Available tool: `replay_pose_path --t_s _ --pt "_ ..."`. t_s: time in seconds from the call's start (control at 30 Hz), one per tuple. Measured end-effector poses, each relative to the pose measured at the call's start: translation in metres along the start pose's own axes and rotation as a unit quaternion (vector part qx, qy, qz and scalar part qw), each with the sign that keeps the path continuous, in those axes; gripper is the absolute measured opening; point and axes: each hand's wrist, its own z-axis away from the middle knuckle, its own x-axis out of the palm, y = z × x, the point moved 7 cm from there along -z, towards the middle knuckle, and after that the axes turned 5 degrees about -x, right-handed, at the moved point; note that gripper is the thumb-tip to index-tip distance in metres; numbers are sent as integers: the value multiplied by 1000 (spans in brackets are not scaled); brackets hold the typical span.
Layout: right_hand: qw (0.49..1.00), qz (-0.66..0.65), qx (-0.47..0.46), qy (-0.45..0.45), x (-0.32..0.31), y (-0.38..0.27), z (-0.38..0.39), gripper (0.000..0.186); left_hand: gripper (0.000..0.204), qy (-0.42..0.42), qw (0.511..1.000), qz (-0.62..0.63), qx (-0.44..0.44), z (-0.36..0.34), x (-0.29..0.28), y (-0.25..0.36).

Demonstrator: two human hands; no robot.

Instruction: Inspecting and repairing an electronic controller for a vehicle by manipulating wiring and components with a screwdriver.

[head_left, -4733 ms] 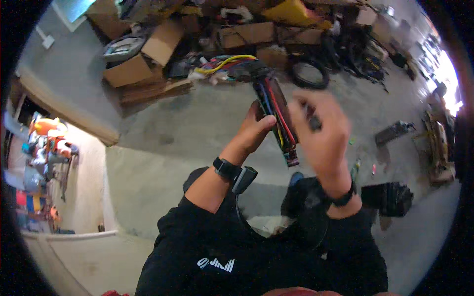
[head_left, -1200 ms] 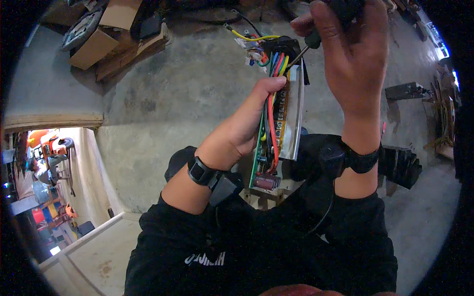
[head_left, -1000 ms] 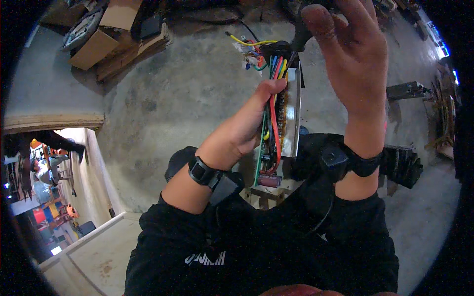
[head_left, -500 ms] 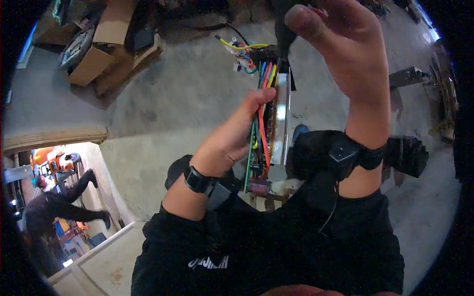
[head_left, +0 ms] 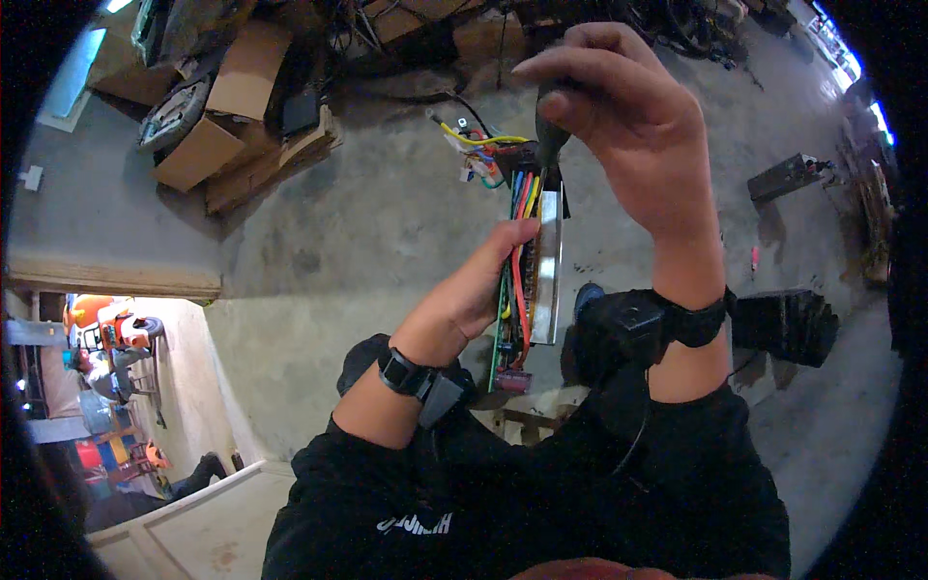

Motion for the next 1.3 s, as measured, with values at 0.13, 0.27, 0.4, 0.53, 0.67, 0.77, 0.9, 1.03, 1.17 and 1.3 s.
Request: replay_pose_path --t_s 0.13,0.27,0.4,0.53,0.67,0.77,0.9,1.03,1.17,1.3 --pt "1000 17 15 20 -4 -3 -3 27 42 -12 1000 -3 1 -6 -4 -3" --pt "999 6 9 33 -2 -3 -2 25 39 5 999 -33 -15 1 -3 -5" --pt "998 27 30 42 -7 -10 -1 24 35 10 999 -30 12 5 8 2" --pt "998 40 23 38 -7 -11 -5 26 36 1 1000 -23 13 7 10 4" --pt "999 -17 45 10 0 -1 -1 34 37 -6 1000 1 -1 -2 2 -1" --pt "999 0 38 5 -5 -8 -1 32 35 -18 1000 -5 2 -2 9 0" --pt "998 30 54 30 -2 -7 -3 32 47 -9 999 -42 19 -4 -9 2" --pt "1000 13 27 8 -4 -10 -4 34 50 4 998 -54 14 -6 -4 0" --pt "999 -34 15 28 -1 -6 -2 35 52 -9 999 -42 25 -7 -6 0" --pt "999 10 -6 33 -5 -13 1 37 37 -7 1000 -3 8 -6 7 -5"
